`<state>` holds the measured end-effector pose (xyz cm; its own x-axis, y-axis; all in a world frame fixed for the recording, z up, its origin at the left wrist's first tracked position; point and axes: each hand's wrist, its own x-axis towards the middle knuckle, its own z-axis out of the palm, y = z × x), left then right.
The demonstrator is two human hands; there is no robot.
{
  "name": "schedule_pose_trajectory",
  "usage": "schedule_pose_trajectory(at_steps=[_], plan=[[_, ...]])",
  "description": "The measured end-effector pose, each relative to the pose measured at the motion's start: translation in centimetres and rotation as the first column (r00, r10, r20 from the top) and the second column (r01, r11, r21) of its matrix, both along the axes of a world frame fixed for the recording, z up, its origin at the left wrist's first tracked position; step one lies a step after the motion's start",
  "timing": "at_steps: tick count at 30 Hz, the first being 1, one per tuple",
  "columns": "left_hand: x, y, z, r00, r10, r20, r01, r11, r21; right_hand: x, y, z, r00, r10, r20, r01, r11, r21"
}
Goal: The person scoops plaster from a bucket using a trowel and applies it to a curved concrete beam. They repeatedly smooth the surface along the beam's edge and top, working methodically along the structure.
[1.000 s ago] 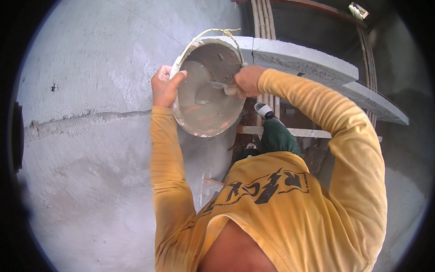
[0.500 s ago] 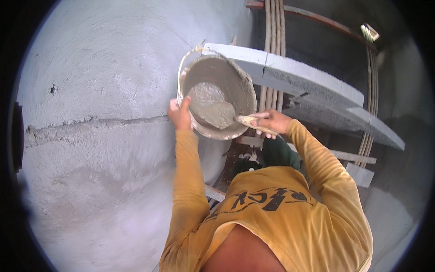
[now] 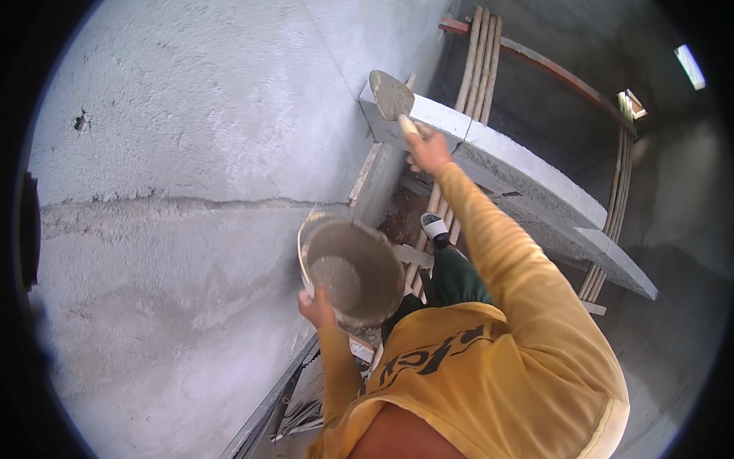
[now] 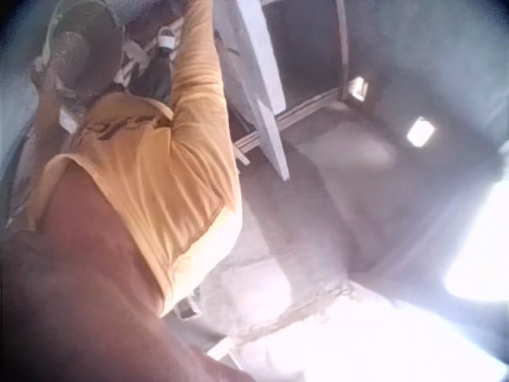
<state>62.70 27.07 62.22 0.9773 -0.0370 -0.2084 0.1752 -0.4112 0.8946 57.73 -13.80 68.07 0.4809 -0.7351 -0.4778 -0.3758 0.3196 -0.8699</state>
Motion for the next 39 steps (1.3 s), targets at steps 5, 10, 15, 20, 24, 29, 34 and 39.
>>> schedule_pose_trajectory(at_steps=[5, 10, 15, 20, 24, 29, 34, 39], plan=[[-3.1, 5.3, -0.3, 0.984, 0.176, 0.037, -0.179, 0.969, 0.172, 8.4, 1.4, -5.4, 0.96, -0.076, -0.27, -0.038, 0.918, -0.395], [-4.8, 7.2, 1.0, 0.967, 0.254, 0.03, -0.247, 0.9, 0.359, 9.3, 1.7, -6.4, 0.956, -0.049, -0.288, -0.051, 0.943, -0.328], [-4.4, 6.3, 1.0, 0.96, 0.277, -0.036, -0.261, 0.937, 0.232, 8.2, 1.9, -5.8, 0.954, -0.056, -0.296, -0.095, 0.877, -0.471], [-3.7, 5.2, 0.1, 0.974, 0.221, 0.046, -0.224, 0.934, 0.278, 6.7, 0.8, -6.6, 0.976, -0.105, -0.192, 0.04, 0.949, -0.313], [-3.3, 4.4, -0.9, 0.972, 0.224, 0.07, -0.233, 0.956, 0.179, 6.4, -1.4, -6.5, 0.99, 0.009, -0.144, -0.03, 0.989, -0.143], [-3.3, 2.4, -0.5, 0.982, 0.177, 0.07, -0.186, 0.967, 0.176, 6.0, -2.6, -5.5, 0.981, 0.112, -0.155, -0.136, 0.979, -0.149], [-3.8, -0.3, 1.2, 0.985, 0.17, 0.004, -0.17, 0.985, -0.025, 4.1, -3.2, -4.3, 0.987, 0.099, -0.13, -0.113, 0.988, -0.108], [-3.7, -1.3, 1.2, 0.986, 0.162, -0.035, -0.16, 0.985, 0.067, 3.2, -3.6, -3.5, 0.968, 0.214, -0.132, -0.23, 0.965, -0.125]])
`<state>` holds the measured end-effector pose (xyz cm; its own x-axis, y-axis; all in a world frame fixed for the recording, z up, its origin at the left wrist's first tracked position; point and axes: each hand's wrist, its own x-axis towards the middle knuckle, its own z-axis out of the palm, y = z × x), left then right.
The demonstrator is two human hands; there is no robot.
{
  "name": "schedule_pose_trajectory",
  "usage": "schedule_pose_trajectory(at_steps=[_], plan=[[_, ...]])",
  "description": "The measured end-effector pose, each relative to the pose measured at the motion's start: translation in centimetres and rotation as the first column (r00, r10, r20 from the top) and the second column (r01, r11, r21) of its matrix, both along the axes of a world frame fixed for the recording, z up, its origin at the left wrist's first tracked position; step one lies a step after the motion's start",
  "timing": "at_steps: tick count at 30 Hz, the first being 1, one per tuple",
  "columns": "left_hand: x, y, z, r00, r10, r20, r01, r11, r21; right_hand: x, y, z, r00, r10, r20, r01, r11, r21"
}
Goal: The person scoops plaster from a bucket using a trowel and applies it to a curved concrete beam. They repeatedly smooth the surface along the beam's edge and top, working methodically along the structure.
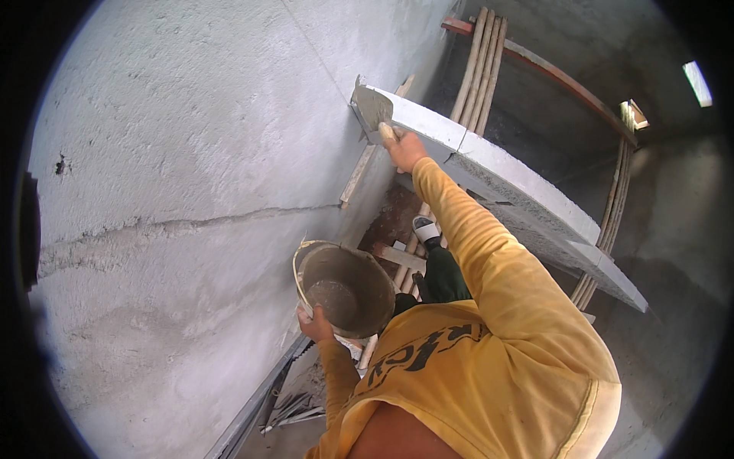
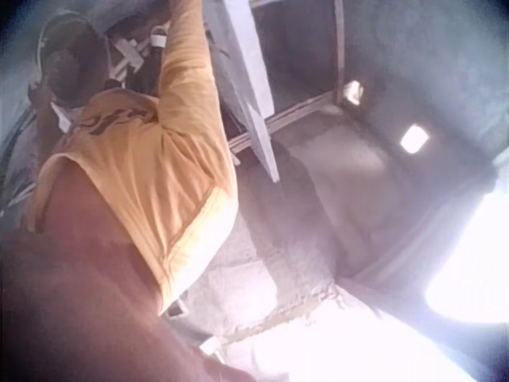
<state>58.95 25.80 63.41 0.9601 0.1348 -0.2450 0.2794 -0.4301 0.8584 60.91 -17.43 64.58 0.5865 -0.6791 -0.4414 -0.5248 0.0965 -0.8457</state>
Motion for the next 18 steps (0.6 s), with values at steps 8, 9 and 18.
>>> schedule_pose_trajectory(at_steps=[8, 9, 18], plan=[[-0.5, -1.1, -0.4, 0.995, 0.088, 0.035, -0.086, 0.994, -0.063, -4.7, -2.8, 0.3, 0.98, 0.138, -0.143, -0.172, 0.949, -0.265], [-0.6, -1.2, -0.4, 0.993, 0.104, 0.047, -0.101, 0.992, -0.074, -5.6, -2.9, 0.3, 0.974, 0.154, -0.169, -0.21, 0.895, -0.393], [-0.5, -1.5, -1.7, 0.99, 0.14, -0.018, -0.139, 0.99, 0.017, -8.8, -10.6, 1.3, 0.789, 0.251, -0.561, -0.572, 0.633, -0.521]])
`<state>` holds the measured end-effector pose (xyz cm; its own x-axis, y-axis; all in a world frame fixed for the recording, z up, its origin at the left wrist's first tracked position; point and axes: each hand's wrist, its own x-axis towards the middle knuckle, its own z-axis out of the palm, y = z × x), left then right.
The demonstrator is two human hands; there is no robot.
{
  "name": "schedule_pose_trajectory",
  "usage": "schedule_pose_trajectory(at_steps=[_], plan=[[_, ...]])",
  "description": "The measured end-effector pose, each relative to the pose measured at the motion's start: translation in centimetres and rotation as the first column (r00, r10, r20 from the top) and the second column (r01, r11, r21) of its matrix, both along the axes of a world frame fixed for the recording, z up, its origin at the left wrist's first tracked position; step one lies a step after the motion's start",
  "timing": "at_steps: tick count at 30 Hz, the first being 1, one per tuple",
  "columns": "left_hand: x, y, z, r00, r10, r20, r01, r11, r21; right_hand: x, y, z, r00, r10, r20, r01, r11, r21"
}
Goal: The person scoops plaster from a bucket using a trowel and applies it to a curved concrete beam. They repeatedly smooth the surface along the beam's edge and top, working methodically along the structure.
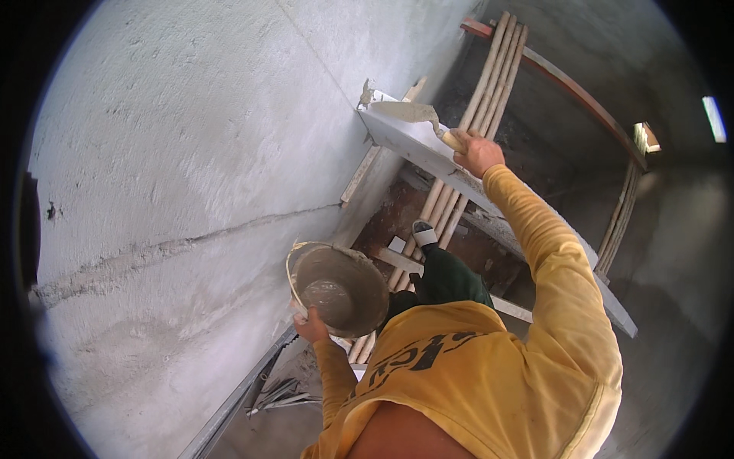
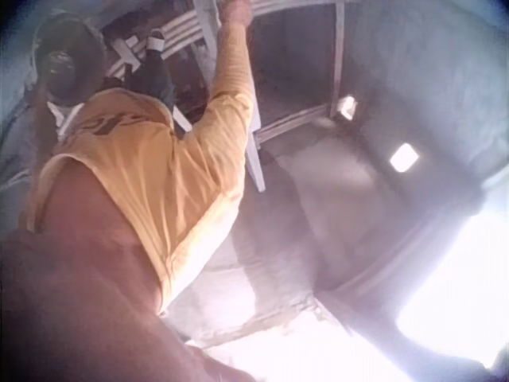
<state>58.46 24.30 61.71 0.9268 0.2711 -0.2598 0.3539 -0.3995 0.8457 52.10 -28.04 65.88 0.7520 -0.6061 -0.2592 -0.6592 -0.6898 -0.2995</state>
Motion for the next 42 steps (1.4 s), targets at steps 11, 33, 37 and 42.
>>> schedule_pose_trajectory(at_steps=[11, 33, 37, 42], plan=[[-0.7, -3.6, 1.2, 0.999, 0.032, 0.012, -0.033, 0.986, 0.161, 8.2, -10.9, 0.6, 0.926, 0.364, -0.103, -0.375, 0.92, -0.117], [-1.4, -3.8, 0.2, 0.994, 0.102, 0.042, -0.105, 0.993, 0.061, 6.3, -8.9, 0.2, 0.952, 0.284, -0.115, -0.297, 0.947, -0.121], [-1.2, -2.6, 0.2, 0.99, 0.12, 0.072, -0.122, 0.992, 0.019, 1.7, -5.7, 1.8, 0.985, 0.17, -0.03, -0.17, 0.985, 0.005], [-0.8, 0.4, 0.6, 0.989, 0.125, 0.073, -0.124, 0.992, -0.014, -1.7, 2.8, 6.5, 0.924, 0.323, 0.202, -0.379, 0.835, 0.398]])
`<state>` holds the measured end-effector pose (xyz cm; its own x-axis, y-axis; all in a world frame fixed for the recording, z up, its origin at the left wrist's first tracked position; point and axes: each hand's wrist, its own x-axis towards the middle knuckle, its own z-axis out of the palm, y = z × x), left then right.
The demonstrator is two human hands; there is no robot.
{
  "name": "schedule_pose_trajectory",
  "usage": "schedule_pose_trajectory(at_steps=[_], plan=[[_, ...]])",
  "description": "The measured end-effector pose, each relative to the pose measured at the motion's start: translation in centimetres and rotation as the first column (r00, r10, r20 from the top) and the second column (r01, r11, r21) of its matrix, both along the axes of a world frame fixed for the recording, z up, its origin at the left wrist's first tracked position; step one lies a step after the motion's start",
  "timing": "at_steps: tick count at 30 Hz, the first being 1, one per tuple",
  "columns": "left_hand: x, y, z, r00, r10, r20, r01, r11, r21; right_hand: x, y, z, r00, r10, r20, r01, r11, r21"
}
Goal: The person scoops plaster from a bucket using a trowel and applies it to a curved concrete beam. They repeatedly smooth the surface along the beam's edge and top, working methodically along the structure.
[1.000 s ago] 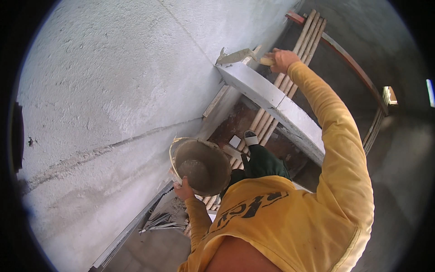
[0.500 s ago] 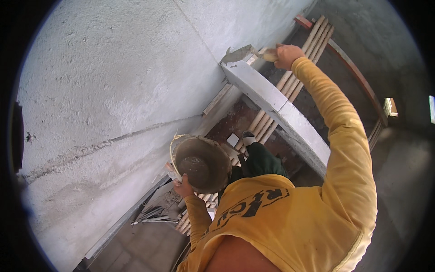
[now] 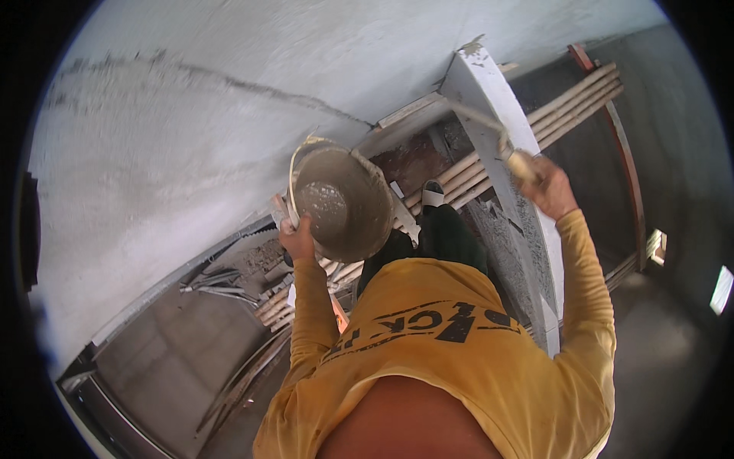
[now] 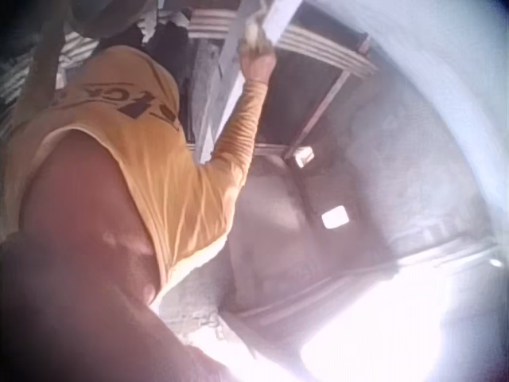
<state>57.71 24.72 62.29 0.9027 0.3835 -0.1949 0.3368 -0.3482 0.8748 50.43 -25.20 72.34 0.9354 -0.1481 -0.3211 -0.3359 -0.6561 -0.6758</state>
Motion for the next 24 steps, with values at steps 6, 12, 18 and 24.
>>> schedule_pose_trajectory(at_steps=[6, 12, 18, 24], plan=[[1.1, 0.2, 2.6, 0.998, -0.015, 0.068, 0.013, 1.0, 0.017, 2.9, 13.5, 0.4, 0.835, 0.516, -0.191, -0.536, 0.84, -0.076], [3.4, 2.0, 5.7, 0.991, -0.13, -0.021, 0.129, 0.923, 0.364, 10.9, 26.7, -3.3, 0.63, 0.737, -0.245, -0.756, 0.51, -0.41], [5.6, 5.1, 8.5, 0.981, -0.181, -0.072, 0.193, 0.853, 0.484, 12.2, 35.6, -4.2, 0.505, 0.807, -0.306, -0.828, 0.354, -0.434], [5.1, 7.2, 11.2, 0.976, -0.168, -0.136, 0.216, 0.794, 0.568, 13.4, 36.4, -0.9, 0.389, 0.832, -0.396, -0.903, 0.258, -0.343]])
